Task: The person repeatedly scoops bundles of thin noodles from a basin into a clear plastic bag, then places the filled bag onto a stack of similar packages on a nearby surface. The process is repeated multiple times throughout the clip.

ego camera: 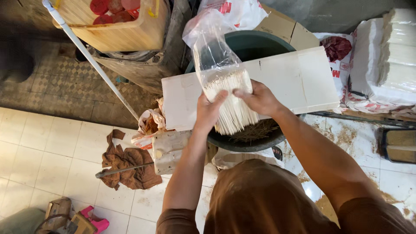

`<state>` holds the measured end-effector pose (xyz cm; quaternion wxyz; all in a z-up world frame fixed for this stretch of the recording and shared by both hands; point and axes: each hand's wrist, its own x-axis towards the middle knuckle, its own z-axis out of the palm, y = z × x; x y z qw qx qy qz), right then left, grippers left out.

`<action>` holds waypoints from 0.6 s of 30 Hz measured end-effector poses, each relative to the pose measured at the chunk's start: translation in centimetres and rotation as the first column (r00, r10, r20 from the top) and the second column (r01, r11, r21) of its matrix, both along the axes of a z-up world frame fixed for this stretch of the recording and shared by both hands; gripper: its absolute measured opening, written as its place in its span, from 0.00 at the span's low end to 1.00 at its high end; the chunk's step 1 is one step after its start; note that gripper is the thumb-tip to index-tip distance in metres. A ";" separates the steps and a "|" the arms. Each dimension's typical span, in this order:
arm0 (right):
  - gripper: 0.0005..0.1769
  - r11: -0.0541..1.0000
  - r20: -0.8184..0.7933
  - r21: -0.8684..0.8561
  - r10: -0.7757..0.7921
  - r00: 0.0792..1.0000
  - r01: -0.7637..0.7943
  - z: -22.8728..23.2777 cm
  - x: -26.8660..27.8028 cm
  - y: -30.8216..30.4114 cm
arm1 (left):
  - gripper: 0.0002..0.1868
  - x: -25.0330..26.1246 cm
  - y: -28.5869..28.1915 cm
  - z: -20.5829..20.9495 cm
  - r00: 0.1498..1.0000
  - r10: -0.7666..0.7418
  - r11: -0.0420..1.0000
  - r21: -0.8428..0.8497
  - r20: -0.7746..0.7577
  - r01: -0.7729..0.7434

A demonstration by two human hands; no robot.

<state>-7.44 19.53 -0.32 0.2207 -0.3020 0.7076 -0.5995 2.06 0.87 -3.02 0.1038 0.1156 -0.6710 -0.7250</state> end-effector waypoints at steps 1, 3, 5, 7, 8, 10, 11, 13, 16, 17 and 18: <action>0.32 0.997 0.135 0.067 -0.046 0.990 0.037 -0.2 0.8 0.6 | 0.29 0.5 0.8 0.0 0.998 0.035 0.993 0.108 0.048 -0.040; 0.40 0.974 0.382 0.211 -0.158 0.910 0.080 -0.4 2.6 2.3 | 0.30 2.1 2.6 0.0 0.990 0.010 0.962 0.270 0.140 -0.048; 0.49 0.894 0.556 0.447 -0.272 0.785 -0.007 -0.6 4.7 4.7 | 0.31 4.9 4.5 -0.2 0.970 -0.115 0.920 0.390 0.213 0.023; 0.52 0.811 0.598 0.566 -0.280 0.751 -0.148 -1.0 7.0 7.5 | 0.29 8.0 7.2 -0.8 0.947 -0.214 0.775 0.632 0.239 0.015; 0.52 0.819 0.584 0.546 -0.219 0.782 -0.178 -1.3 7.9 9.0 | 0.30 9.3 8.0 -1.1 0.927 -0.280 0.809 0.581 0.250 0.088; 0.52 0.825 0.552 0.508 -0.091 0.829 -0.247 -2.1 9.0 11.1 | 0.32 11.5 8.9 -1.5 0.870 -0.402 0.848 0.475 0.286 0.236; 0.51 0.862 0.559 0.442 -0.049 0.828 -0.247 -2.4 9.3 11.8 | 0.31 12.1 9.0 -1.5 0.865 -0.416 0.878 0.369 0.280 0.303; 0.48 0.923 0.556 0.302 0.034 0.830 -0.239 -2.5 9.6 12.7 | 0.29 12.5 8.9 -1.0 0.854 -0.447 0.895 0.135 0.268 0.426; 0.42 0.977 0.573 -0.020 0.186 0.798 -0.214 -1.2 9.3 11.6 | 0.38 11.1 9.2 0.8 0.904 -0.424 0.878 0.270 0.054 0.396; 0.42 0.964 0.440 0.138 0.146 0.886 -0.228 -0.4 9.1 10.9 | 0.38 9.9 9.2 1.3 0.918 -0.397 0.874 0.299 -0.015 0.382; 0.42 0.932 0.291 0.294 0.125 0.949 -0.213 0.4 8.3 10.0 | 0.38 8.4 9.4 1.7 0.927 -0.365 0.869 0.329 -0.082 0.371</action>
